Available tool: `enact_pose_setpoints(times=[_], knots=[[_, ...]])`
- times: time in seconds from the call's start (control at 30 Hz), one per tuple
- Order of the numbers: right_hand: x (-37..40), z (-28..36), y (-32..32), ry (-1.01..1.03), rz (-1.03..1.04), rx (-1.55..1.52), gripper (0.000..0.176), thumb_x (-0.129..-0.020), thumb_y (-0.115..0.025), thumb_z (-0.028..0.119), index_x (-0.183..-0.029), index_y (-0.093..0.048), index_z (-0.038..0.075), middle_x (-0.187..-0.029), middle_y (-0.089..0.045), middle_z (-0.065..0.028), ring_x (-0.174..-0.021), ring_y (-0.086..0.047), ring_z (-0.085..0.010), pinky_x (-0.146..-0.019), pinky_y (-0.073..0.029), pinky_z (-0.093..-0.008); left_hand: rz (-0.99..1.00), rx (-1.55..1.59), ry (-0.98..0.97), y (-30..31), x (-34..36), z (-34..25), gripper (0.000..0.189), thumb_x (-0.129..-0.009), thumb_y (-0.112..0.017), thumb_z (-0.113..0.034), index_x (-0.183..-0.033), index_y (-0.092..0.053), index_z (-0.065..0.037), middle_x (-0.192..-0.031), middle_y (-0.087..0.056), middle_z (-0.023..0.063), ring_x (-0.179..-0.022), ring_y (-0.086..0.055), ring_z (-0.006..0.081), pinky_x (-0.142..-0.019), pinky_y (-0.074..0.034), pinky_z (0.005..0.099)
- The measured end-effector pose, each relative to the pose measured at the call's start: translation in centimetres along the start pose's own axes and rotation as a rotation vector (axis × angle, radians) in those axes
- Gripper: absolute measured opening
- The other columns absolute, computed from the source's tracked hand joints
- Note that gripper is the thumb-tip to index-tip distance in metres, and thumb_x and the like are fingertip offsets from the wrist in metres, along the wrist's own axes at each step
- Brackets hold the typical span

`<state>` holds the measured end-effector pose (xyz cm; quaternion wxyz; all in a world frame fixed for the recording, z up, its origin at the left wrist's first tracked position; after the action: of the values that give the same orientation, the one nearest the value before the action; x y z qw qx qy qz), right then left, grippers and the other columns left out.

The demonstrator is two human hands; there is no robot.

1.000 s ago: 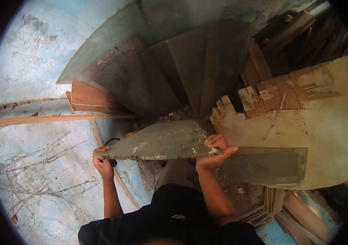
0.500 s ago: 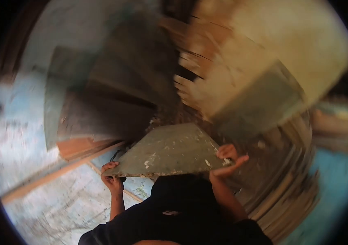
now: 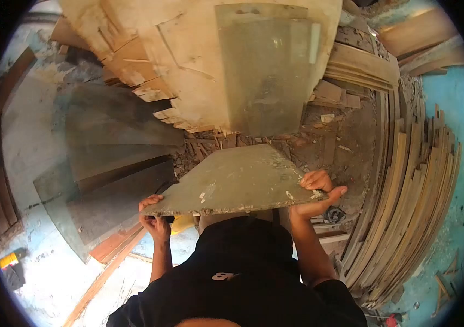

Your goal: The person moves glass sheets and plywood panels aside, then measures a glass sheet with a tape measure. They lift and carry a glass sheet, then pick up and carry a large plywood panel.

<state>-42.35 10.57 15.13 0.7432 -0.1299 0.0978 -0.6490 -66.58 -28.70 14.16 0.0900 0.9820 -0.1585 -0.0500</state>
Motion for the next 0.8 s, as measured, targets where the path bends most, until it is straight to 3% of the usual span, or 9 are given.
enact_pose_setpoints(times=[0.13, 0.17, 0.37, 0.43, 0.57, 0.8], knots=[[-8.2, -0.5, 6.7, 0.006, -0.047, 0.002, 0.076, -0.109, -0.022, 0.060, -0.058, -0.044, 0.008, -0.061, -0.044, -0.0076, -0.059, -0.042, -0.0189, -0.061, -0.036, -0.0309, 0.038, -0.008, 0.065, -10.8, -0.1, 1.2, 0.043, -0.095, -0.073, -0.037, -0.105, -0.060, 0.002, -0.106, -0.066, 0.0167, -0.104, -0.064, 0.0252, -0.095, -0.049, 0.0378], [-8.2, -1.2, 6.0, 0.006, -0.029, -0.017, 0.076, -0.109, -0.022, 0.060, -0.058, -0.044, 0.008, -0.061, -0.044, -0.0076, -0.059, -0.042, -0.0189, -0.061, -0.036, -0.0309, 0.007, 0.002, 0.064, -10.1, -0.1, 1.8, 0.042, -0.095, -0.073, -0.036, -0.104, -0.060, 0.003, -0.106, -0.066, 0.0171, -0.103, -0.064, 0.0253, -0.095, -0.049, 0.0381], [-16.3, -1.0, 13.4, 0.054, -0.112, 0.073, 0.075, -0.107, -0.025, 0.063, -0.058, -0.042, 0.009, -0.061, -0.043, -0.0068, -0.058, -0.041, -0.0187, -0.056, -0.034, -0.0307, 0.047, 0.048, 0.064, -21.4, 1.2, 2.9, 0.034, -0.093, -0.074, -0.028, -0.102, -0.061, 0.002, -0.105, -0.068, 0.0182, -0.102, -0.065, 0.0254, -0.096, -0.049, 0.0386], [-17.2, -1.7, 14.1, 0.051, -0.139, -0.051, 0.075, -0.108, -0.024, 0.062, -0.058, -0.043, 0.009, -0.060, -0.043, -0.0066, -0.057, -0.042, -0.0190, -0.056, -0.036, -0.0312, 0.096, 0.044, 0.061, -22.6, 0.3, 2.8, 0.031, -0.093, -0.074, -0.024, -0.102, -0.060, 0.003, -0.105, -0.068, 0.0175, -0.102, -0.065, 0.0252, -0.096, -0.049, 0.0385], [-19.5, -1.4, 18.7, 0.089, -0.188, 0.015, 0.075, -0.107, -0.025, 0.062, -0.058, -0.042, 0.009, -0.060, -0.042, -0.0064, -0.057, -0.042, -0.0193, -0.056, -0.035, -0.0314, 0.182, 0.041, 0.041, -27.3, 0.7, 2.9, 0.029, -0.092, -0.073, -0.020, -0.103, -0.061, 0.004, -0.105, -0.068, 0.0175, -0.101, -0.066, 0.0252, -0.096, -0.050, 0.0376], [-24.1, -1.9, 20.0, 0.070, -0.217, -0.020, 0.074, -0.108, -0.025, 0.061, -0.057, -0.040, 0.009, -0.059, -0.041, -0.0062, -0.057, -0.040, -0.0200, -0.056, -0.035, -0.0322, 0.177, 0.072, 0.062, -31.9, 1.3, 3.2, 0.031, -0.097, -0.071, -0.025, -0.107, -0.060, 0.002, -0.108, -0.066, 0.0161, -0.108, -0.063, 0.0258, -0.100, -0.047, 0.0393]])
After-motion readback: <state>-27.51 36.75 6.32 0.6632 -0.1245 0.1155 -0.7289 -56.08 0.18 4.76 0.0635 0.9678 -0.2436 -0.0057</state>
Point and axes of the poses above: each hand's wrist, its own x-axis away from the middle knuckle, its own y-axis out of the back of the hand, z = x × y, the point moved 10 cm from there along -x, towards the middle knuckle
